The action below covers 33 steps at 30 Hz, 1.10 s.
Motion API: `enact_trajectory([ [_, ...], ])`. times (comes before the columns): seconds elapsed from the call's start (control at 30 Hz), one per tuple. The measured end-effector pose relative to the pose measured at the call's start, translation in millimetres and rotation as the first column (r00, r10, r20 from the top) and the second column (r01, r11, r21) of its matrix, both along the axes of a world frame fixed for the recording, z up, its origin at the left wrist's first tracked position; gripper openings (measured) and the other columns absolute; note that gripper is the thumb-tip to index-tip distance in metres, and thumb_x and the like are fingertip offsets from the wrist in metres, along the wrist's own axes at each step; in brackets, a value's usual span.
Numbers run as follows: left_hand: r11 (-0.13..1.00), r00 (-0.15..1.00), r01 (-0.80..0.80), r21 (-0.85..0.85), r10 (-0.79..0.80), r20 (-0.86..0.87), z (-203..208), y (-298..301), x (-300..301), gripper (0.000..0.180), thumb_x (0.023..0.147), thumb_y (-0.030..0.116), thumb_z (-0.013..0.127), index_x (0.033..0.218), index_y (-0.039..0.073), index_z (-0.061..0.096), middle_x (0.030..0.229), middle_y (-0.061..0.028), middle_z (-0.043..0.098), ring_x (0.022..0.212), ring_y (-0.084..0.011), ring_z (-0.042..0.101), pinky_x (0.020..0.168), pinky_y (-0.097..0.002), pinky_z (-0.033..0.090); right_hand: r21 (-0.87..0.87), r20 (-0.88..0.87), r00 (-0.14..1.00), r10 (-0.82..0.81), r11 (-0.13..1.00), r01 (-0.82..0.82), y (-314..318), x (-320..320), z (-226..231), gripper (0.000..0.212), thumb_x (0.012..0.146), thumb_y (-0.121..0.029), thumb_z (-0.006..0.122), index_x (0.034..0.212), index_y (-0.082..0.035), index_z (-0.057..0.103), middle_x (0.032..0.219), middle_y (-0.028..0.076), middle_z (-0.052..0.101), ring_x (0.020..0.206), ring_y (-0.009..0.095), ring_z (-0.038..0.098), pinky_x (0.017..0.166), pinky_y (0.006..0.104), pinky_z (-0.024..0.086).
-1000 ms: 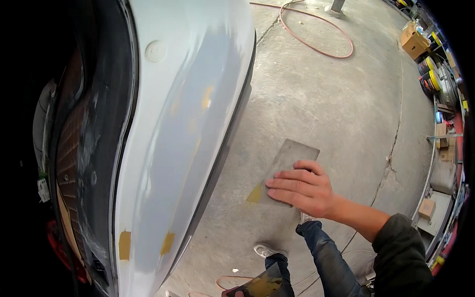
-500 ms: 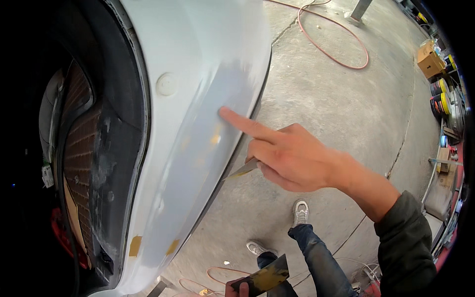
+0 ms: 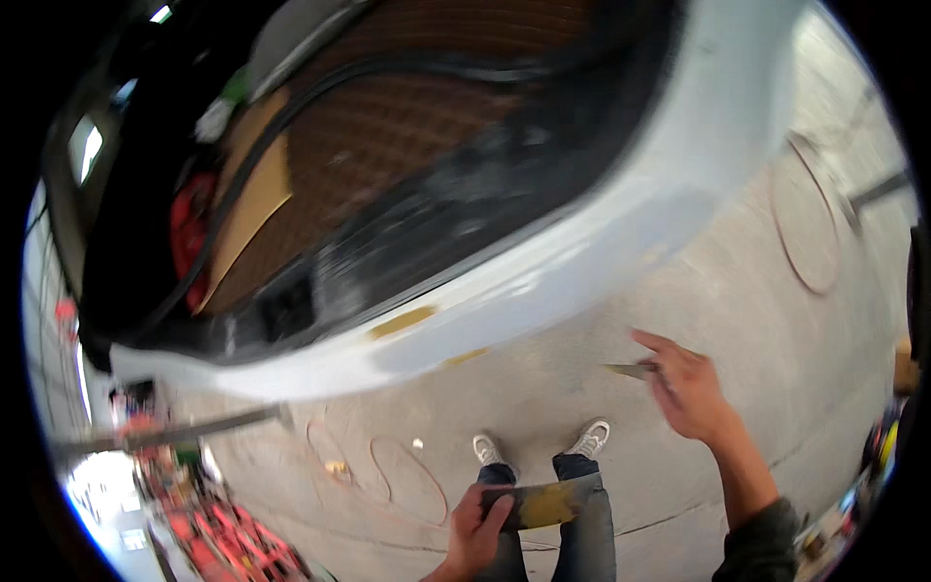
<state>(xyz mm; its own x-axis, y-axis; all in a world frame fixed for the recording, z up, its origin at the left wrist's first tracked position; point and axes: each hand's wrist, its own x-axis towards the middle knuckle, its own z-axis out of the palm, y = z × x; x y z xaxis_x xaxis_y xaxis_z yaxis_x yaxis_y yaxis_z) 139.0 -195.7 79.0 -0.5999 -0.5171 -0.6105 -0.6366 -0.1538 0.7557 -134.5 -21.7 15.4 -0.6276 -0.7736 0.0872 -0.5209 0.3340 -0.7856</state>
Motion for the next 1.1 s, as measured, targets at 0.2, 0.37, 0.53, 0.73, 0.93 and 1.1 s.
enact_trajectory([
  [0.2,0.984,0.987,-0.121,0.127,0.134,-0.093,24,-1,31,0.018,0.097,0.012,0.058,0.108,-0.002,0.059,0.087,-0.0026,0.064,0.079,-0.0060,0.055,0.071,-0.0223,0.046,0.135,0.403,0.814,-0.419,0.906,0.400,58,95,-1,0.012,0.087,-0.005,0.058,0.096,0.003,0.057,0.068,0.012,0.059,0.063,0.014,0.051,0.059,0.0304,0.042],
  [0.37,0.991,0.976,-0.091,0.098,0.108,-0.188,65,-18,58,0.018,0.098,0.014,0.058,0.106,-0.002,0.058,0.082,-0.0011,0.063,0.074,-0.0057,0.053,0.068,-0.0223,0.046,0.134,0.644,0.539,-0.543,0.774,0.619,73,183,13,0.005,0.088,-0.003,0.057,0.091,0.000,0.059,0.080,-0.001,0.055,0.076,0.008,0.048,0.069,0.0240,0.040],
  [0.53,0.999,0.963,-0.015,0.050,0.028,-0.267,104,-55,94,0.017,0.098,0.012,0.056,0.109,-0.001,0.057,0.092,-0.0017,0.063,0.082,-0.0065,0.055,0.074,-0.0225,0.047,0.061,0.729,0.358,-0.584,0.576,0.815,47,242,70,0.007,0.090,-0.006,0.059,0.093,0.000,0.061,0.088,0.000,0.061,0.080,0.008,0.053,0.074,0.0246,0.043],
  [0.73,0.982,0.884,-0.066,-0.178,-0.026,-0.468,152,-91,113,0.015,0.095,0.013,0.060,0.105,0.002,0.060,0.083,-0.0029,0.061,0.076,-0.0081,0.054,0.070,-0.0249,0.047,-0.024,0.709,0.349,-0.613,0.474,0.880,31,266,150,0.008,0.089,-0.012,0.065,0.089,-0.004,0.063,0.081,-0.003,0.059,0.076,0.006,0.051,0.068,0.0228,0.041],
  [0.93,0.991,0.713,0.057,0.117,0.042,-0.700,203,-70,81,0.013,0.095,0.011,0.059,0.101,0.000,0.059,0.090,-0.0016,0.061,0.083,-0.0079,0.055,0.078,-0.0232,0.046,-0.302,0.751,0.462,-0.473,0.375,0.876,15,268,249,0.018,0.092,-0.006,0.061,0.107,0.002,0.065,0.099,0.004,0.068,0.090,0.012,0.061,0.082,0.0274,0.048],
  [1.1,0.897,0.684,0.440,0.027,-0.316,-0.657,233,-26,33,0.013,0.095,0.011,0.059,0.100,-0.001,0.059,0.091,-0.0029,0.062,0.083,-0.0077,0.055,0.077,-0.0227,0.046,-0.510,0.739,0.653,-0.165,0.495,0.703,47,255,298,0.020,0.092,-0.006,0.063,0.109,0.003,0.068,0.098,0.003,0.070,0.089,0.009,0.061,0.080,0.0250,0.049],
])
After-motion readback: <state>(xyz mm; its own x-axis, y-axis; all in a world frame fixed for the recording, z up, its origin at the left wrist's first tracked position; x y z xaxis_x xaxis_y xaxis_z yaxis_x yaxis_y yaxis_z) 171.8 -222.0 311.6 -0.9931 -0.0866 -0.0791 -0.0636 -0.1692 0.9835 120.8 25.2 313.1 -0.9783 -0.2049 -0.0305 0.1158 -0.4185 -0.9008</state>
